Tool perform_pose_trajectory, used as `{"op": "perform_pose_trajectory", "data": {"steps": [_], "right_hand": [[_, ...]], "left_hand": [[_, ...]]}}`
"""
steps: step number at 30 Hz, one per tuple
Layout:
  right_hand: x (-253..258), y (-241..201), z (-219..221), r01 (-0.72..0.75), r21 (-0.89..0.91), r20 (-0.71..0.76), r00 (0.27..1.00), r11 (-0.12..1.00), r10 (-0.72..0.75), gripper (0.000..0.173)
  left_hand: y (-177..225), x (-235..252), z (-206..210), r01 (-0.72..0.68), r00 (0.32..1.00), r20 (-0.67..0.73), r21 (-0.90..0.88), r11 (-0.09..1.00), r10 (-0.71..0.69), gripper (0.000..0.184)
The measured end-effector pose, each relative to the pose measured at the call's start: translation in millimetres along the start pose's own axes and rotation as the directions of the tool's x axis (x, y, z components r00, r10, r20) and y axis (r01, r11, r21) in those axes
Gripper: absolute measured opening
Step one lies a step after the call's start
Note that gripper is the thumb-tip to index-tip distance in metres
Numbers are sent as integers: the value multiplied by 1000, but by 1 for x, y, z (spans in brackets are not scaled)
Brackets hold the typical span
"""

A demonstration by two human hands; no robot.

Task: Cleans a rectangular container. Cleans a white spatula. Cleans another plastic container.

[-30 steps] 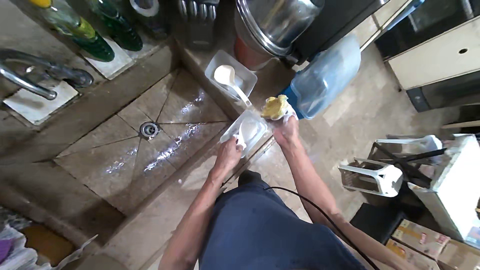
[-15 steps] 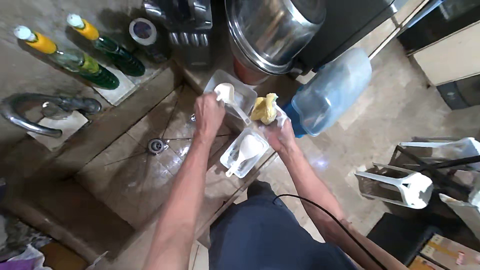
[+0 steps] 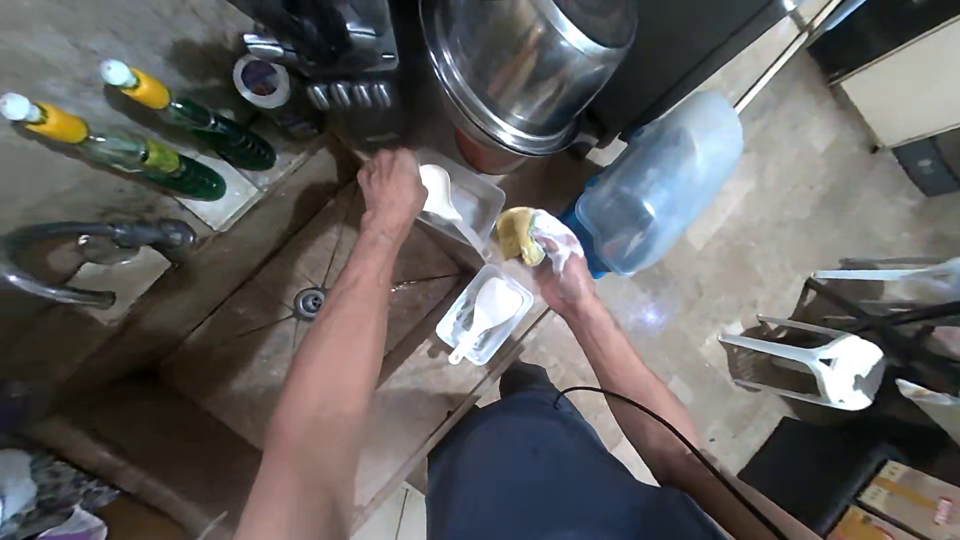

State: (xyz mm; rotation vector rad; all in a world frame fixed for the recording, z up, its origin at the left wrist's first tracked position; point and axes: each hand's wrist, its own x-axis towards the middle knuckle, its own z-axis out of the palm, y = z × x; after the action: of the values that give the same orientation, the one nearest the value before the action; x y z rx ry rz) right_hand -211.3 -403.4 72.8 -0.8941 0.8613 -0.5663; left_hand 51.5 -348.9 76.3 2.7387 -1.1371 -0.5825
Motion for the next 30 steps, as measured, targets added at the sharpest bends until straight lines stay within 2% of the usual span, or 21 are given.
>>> {"op": "perform_pose_trajectory", "data": {"steps": [2, 5, 8, 11, 13, 16, 18, 19, 20, 21, 22, 23, 24, 27, 30], "right_hand": [[9, -8, 13, 128, -151, -7, 991, 980, -131, 38], [22, -20, 56, 209, -359, 13, 976, 910, -218, 49], [28, -11, 117, 220, -456, 125, 975, 862, -183, 45], [16, 9, 170, 214, -567, 293, 955, 795, -48, 38], [0, 18, 193, 177, -557, 350, 936, 811, 36, 38], [-29, 28, 213, 22, -356, 479, 863, 934, 162, 32], [-49, 32, 224, -73, -286, 525, 822, 955, 220, 22], [-58, 33, 232, -87, -268, 550, 804, 960, 227, 19], [-65, 35, 240, -73, -260, 585, 781, 963, 218, 18], [-70, 39, 249, -40, -264, 615, 763, 964, 200, 20], [-75, 44, 259, 2, -273, 642, 745, 962, 181, 21], [-81, 50, 268, 43, -277, 667, 728, 960, 160, 21], [-87, 54, 276, 71, -279, 682, 717, 958, 145, 21], [-106, 67, 282, 133, -320, 697, 703, 938, 139, 25], [-126, 75, 263, 214, -397, 730, 663, 892, 166, 31]], "left_hand": [[-11, -18, -22, 6, 996, -92, 25, 1000, -3, 23], [-27, -52, -57, -1, 977, -213, 15, 1000, 4, 26], [-44, -85, -81, -58, 932, -360, -17, 998, 48, 25], [-63, -117, -93, -94, 866, -498, -70, 993, 47, 23], [-83, -137, -96, -93, 809, -588, -90, 992, 23, 21], [-120, -168, -95, -135, 687, -727, -131, 982, -2, 21], [-138, -193, -94, -198, 654, -753, -266, 943, -75, 22], [-146, -204, -95, -233, 678, -720, -402, 886, -148, 26], [-154, -213, -96, -278, 723, -656, -563, 778, -216, 35], [-162, -221, -96, -344, 771, -585, -716, 608, -252, 43], [-168, -226, -94, -425, 799, -542, -815, 393, -262, 41], [-173, -229, -90, -481, 800, -532, -845, 232, -277, 35], [-176, -232, -88, -524, 782, -541, -840, 144, -309, 32], [-191, -240, -89, -591, 706, -522, -807, 8, -479, 29], [-220, -253, -95, -574, 684, -436, -817, -62, -585, 31]]}}
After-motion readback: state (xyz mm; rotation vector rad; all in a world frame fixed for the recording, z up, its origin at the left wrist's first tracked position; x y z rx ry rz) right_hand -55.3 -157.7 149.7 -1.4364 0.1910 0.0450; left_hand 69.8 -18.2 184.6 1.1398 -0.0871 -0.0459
